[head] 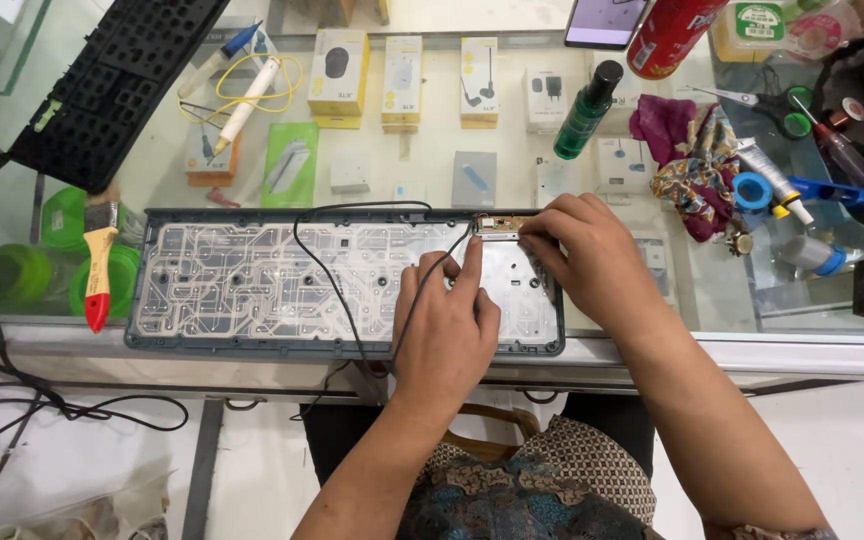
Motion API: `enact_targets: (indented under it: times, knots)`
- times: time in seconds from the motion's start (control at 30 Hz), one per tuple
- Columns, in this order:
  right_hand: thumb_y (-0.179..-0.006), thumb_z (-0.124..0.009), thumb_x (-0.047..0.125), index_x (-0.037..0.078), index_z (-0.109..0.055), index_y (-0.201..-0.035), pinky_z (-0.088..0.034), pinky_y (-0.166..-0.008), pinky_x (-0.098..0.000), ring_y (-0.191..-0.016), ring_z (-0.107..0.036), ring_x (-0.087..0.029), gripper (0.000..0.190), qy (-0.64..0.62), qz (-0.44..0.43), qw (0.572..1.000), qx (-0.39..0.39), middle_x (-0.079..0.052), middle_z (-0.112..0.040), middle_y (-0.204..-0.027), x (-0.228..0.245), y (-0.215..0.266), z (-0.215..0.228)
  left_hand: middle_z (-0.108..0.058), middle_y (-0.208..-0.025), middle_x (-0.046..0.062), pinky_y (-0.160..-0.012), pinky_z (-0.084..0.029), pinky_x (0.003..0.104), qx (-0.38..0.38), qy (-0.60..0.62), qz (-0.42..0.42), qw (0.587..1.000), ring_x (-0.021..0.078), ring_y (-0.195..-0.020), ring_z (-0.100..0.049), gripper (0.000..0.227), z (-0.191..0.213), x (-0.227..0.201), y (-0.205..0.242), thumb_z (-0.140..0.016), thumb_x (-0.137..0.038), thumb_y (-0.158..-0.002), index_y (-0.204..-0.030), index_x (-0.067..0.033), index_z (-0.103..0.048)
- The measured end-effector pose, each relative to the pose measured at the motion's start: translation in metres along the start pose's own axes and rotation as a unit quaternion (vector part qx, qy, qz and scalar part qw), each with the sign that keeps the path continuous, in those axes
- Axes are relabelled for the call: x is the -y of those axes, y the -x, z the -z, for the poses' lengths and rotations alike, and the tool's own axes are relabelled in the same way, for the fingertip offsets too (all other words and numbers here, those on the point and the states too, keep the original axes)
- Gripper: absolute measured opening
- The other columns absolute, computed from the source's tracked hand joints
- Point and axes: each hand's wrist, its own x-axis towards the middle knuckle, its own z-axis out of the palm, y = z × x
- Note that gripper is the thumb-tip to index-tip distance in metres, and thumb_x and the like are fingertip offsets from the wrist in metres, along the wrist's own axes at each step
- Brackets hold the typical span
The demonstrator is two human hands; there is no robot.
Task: Repairing a laptop keyboard by connecting the internal controller board and membrane.
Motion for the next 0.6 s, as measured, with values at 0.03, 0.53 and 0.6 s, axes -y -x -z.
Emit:
enact_targets:
  times: [0.03, 0.53, 0.6]
  knots:
    - [-0.093, -0.079, 0.009, 0.012, -0.075, -0.101, -0.057, -0.080, -0.0361, -0.090, -0.065, -0.023, 0.010, 0.000, 0.002, 1.000, -0.005, -0.002, -0.067, -0.092, 0.000, 0.000, 0.000, -0.054, -0.096, 0.013, -0.070, -0.050, 0.042, -0.004, -0.005, -0.003, 1.000, 0.0343, -0.084, -0.057, 0.050, -0.002, 0.001, 0.001, -0.061, -0.013, -0.085, -0.134, -0.0025, -0.069]
    - [-0.087, -0.067, 0.006, 0.017, -0.078, -0.095, -0.054, -0.080, -0.0345, -0.091, -0.064, -0.022, 0.018, 0.101, 0.088, 0.990, -0.053, 0.000, -0.068, -0.089, 0.014, 0.002, 0.006, -0.056, -0.097, 0.014, -0.069, -0.049, 0.042, 0.003, -0.009, 0.010, 1.000, 0.0336, -0.084, -0.057, 0.050, -0.002, -0.001, 0.001, -0.062, -0.014, -0.084, -0.133, -0.0038, -0.068]
    - [-0.085, -0.067, 0.004, 0.017, -0.079, -0.093, -0.054, -0.081, -0.0340, -0.091, -0.065, -0.022, 0.019, 0.104, 0.094, 0.989, -0.055, -0.001, -0.069, -0.089, 0.012, 0.003, 0.006, -0.056, -0.097, 0.014, -0.068, -0.049, 0.041, 0.004, -0.008, 0.013, 1.000, 0.0328, -0.084, -0.058, 0.049, 0.000, -0.002, 0.000, -0.062, -0.013, -0.085, -0.132, -0.0038, -0.069]
